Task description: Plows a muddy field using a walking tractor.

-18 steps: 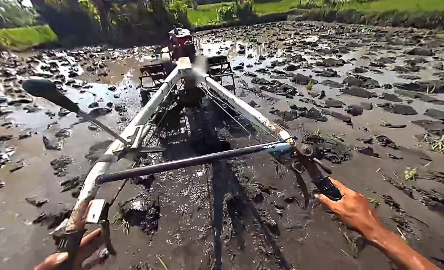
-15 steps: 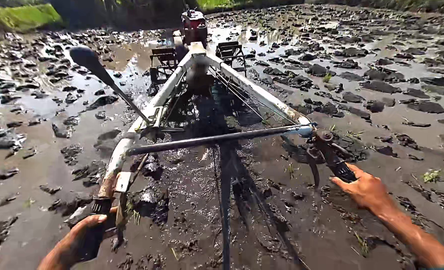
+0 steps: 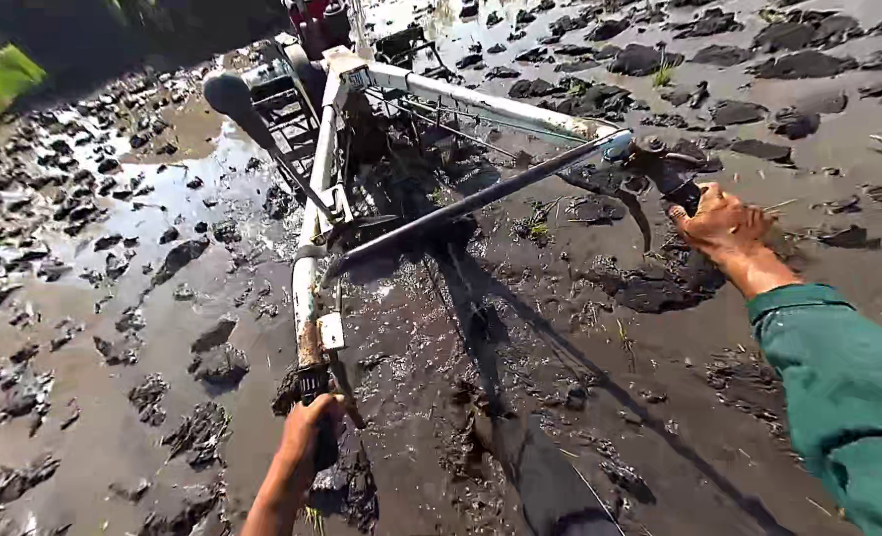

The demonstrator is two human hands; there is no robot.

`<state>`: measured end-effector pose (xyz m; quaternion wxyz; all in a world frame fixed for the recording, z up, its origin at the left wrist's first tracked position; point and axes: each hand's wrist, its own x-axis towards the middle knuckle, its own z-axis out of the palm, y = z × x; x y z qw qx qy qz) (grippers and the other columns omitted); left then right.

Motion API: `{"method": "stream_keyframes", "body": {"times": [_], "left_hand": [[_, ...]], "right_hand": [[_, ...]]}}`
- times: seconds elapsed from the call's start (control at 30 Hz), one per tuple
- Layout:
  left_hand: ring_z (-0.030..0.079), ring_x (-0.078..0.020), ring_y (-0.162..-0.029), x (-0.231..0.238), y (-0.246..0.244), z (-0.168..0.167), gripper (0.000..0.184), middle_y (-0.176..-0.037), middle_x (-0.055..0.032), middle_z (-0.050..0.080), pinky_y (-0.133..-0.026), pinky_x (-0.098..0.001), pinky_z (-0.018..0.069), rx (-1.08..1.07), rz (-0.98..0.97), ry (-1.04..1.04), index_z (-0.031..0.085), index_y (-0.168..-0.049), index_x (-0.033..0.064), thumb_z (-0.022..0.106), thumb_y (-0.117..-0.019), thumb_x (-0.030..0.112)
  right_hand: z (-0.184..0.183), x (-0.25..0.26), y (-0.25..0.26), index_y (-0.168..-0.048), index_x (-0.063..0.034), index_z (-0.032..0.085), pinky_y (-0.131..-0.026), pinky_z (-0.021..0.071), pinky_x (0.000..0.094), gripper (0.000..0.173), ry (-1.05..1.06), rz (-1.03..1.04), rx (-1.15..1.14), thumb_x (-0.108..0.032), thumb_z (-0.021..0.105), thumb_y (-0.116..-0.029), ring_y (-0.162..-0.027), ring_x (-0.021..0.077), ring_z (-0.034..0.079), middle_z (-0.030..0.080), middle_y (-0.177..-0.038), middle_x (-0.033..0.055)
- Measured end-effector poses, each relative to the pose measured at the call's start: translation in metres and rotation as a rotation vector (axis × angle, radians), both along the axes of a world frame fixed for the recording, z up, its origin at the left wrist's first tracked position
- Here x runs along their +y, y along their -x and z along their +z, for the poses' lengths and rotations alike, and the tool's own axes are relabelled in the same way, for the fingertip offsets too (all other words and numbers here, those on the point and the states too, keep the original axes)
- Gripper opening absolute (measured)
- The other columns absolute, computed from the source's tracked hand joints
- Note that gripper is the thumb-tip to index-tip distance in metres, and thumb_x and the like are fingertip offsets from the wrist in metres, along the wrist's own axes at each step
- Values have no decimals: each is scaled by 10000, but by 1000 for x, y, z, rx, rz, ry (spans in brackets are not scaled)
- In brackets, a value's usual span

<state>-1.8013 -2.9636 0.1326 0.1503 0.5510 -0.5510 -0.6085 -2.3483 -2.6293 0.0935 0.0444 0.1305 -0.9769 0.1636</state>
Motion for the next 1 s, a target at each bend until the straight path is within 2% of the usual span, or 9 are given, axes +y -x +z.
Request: {"method": "stream_keyframes", "body": {"times": [0.17,0.27,0.33,0.47,0.6,0.7,0.77,0.9,1.0], "left_hand": [[703,-161,-756,-99,55,11,392,-931,-72,696,-682,-346,613,-23,8,24,531,-1307,-3,438,-934,73],[718,-179,-804,-179,75,3,403,-976,-93,712,-726,-371,621,-16,34,33,540,-1303,-12,441,-929,99],[720,-185,-821,-232,86,1,400,-974,-94,715,-746,-376,619,-35,33,28,557,-1288,-8,447,-926,123],[724,-197,-873,-340,106,-2,356,-997,-98,730,-801,-380,612,25,1,-27,585,-1257,9,434,-973,161],[701,-184,-806,-438,138,10,304,-912,-80,701,-756,-358,593,-16,23,-18,604,-1159,20,372,-1053,185],[660,-138,-683,-506,167,15,294,-748,-11,660,-658,-318,578,-35,10,11,595,-946,90,343,-1051,198],[621,-121,-612,-554,185,17,297,-683,8,624,-599,-309,554,-55,30,18,587,-889,117,354,-1047,211],[666,-154,-690,-653,228,16,296,-746,-4,657,-659,-356,583,-92,21,13,588,-911,129,342,-1034,238],[694,-161,-714,-726,258,9,288,-800,-23,686,-662,-342,599,-112,7,-14,596,-971,111,342,-1047,226]], "right_hand": [[-15,-98,41,-1404,-14,486,-797,417,803,648,49,-52,24,-522,548,-1007,-1060,647,577,592,-1199,406],[-13,-178,65,-1473,-5,451,-908,388,792,686,64,-40,10,-505,533,-1011,-1167,631,550,548,-1312,410],[-2,-231,72,-1484,-5,460,-921,393,780,707,61,-12,10,-531,509,-1014,-1171,618,558,553,-1324,398],[26,-327,84,-1499,-15,464,-937,425,737,772,80,47,7,-608,497,-1005,-1171,590,579,567,-1333,374],[45,-418,110,-1503,-8,450,-984,434,678,729,83,94,-54,-561,486,-1029,-1197,533,590,573,-1340,352],[37,-481,139,-1490,-20,458,-911,460,701,703,117,114,-32,-551,503,-1030,-1142,549,602,588,-1297,353],[29,-522,155,-1488,-35,440,-851,482,708,716,109,149,4,-585,457,-1031,-1101,551,610,589,-1270,342],[39,-612,198,-1514,-47,440,-890,479,681,697,89,135,-35,-556,459,-1038,-1129,531,617,588,-1320,329],[28,-674,225,-1513,-60,440,-828,490,684,697,87,115,10,-569,447,-1038,-1072,527,637,603,-1286,324]]}}
